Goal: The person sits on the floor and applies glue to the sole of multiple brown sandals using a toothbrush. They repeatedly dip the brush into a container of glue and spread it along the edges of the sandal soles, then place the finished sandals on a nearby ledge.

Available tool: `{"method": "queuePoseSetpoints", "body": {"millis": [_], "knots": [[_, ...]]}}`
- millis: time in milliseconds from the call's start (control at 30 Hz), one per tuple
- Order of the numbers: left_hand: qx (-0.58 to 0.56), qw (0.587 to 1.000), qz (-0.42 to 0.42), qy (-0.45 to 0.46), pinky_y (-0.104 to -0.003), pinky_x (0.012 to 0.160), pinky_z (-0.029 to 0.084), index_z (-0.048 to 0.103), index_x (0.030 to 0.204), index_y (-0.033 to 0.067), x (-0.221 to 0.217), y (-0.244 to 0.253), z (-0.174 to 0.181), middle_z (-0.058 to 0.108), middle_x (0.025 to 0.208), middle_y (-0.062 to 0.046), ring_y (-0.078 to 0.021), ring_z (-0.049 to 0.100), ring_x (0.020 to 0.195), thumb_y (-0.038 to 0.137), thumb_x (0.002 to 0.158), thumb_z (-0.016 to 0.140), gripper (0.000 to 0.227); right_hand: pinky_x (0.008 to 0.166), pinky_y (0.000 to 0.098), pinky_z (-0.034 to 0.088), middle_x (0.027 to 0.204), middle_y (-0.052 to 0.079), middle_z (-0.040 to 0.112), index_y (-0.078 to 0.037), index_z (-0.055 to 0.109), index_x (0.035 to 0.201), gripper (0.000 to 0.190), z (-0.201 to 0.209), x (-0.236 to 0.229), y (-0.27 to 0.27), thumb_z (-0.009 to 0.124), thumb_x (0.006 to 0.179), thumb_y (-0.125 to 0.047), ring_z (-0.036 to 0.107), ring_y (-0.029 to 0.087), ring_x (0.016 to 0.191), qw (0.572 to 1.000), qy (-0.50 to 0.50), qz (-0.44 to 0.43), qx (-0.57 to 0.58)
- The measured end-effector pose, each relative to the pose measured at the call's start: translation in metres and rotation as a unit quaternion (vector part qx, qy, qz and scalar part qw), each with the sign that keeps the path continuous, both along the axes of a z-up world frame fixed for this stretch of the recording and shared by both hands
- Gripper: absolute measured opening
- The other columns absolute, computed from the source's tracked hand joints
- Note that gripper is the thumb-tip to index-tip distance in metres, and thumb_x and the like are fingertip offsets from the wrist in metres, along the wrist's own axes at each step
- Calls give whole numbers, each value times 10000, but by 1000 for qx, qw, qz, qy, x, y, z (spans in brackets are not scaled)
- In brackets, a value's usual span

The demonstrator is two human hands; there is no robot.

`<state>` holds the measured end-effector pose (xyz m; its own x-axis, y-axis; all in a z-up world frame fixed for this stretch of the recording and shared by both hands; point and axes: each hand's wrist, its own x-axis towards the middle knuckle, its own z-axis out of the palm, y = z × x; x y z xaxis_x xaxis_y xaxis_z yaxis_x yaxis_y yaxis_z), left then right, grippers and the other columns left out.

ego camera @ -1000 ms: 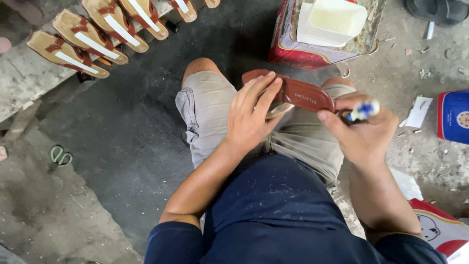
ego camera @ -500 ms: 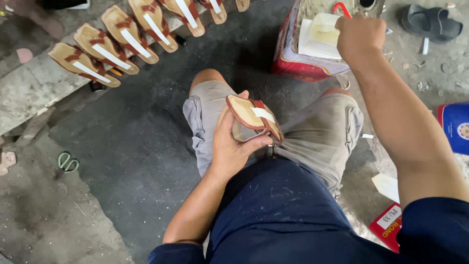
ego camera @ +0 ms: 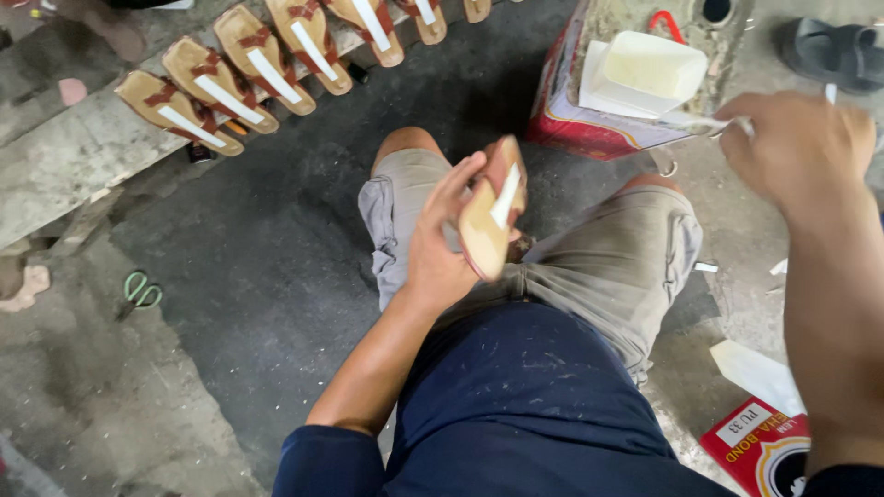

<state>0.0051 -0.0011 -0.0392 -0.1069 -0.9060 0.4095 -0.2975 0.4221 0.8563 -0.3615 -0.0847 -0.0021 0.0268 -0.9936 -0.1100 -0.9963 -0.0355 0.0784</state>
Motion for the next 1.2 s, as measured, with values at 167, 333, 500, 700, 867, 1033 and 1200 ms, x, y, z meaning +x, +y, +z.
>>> {"method": "queuePoseSetpoints", "body": {"millis": [167,333,500,700,867,1033,1200], "knots": [[-220,975,-33,-15,-439,1166,485,351,1461,317,-6,-11,-4,503,1542,-205,-413,528,1457,147,961,906,765,827,291,541,1125,95,757,-42,738,1196,236,22,69,90,737,960,-53,696,170,954,869,-494,4,-20],[-224,971,-76,-33,-579,1151,489,423,1374,338,-4,-9,-2,543,1467,-240,-488,541,1390,149,988,797,570,848,296,554,1075,137,723,20,687,1158,195,15,117,126,634,976,69,707,205,965,635,-765,63,86],[-224,971,-68,-39,-613,1137,489,474,1326,305,-5,-5,4,563,1424,-242,-496,560,1345,163,964,786,498,755,273,529,1080,155,717,16,671,1123,198,14,131,119,663,954,120,693,201,883,777,-615,102,-89],[-206,973,-76,-68,-571,1166,489,477,1284,312,-2,-5,13,537,1472,-225,-475,544,1384,170,963,823,493,768,286,542,1058,159,710,18,652,1104,179,21,133,126,656,946,103,702,223,865,760,-627,135,-103],[-181,978,-69,-80,-512,1127,499,462,1299,295,-2,-4,19,510,1515,-203,-465,538,1410,156,964,831,518,755,282,543,1026,166,706,13,660,1081,153,24,130,129,680,943,75,700,219,845,754,-632,144,-103],[-172,978,-72,-91,-490,1130,519,462,1327,306,-2,-5,21,504,1531,-181,-445,547,1416,129,945,835,562,724,264,544,999,154,710,0,673,1072,138,26,127,130,692,950,61,701,198,828,753,-633,150,-102],[-161,982,-60,-82,-445,1111,531,455,1342,288,-5,-3,25,502,1543,-161,-423,552,1431,107,925,867,613,707,261,545,984,148,713,-4,684,1060,153,25,123,129,697,924,65,707,196,830,758,-622,159,-109]]}}
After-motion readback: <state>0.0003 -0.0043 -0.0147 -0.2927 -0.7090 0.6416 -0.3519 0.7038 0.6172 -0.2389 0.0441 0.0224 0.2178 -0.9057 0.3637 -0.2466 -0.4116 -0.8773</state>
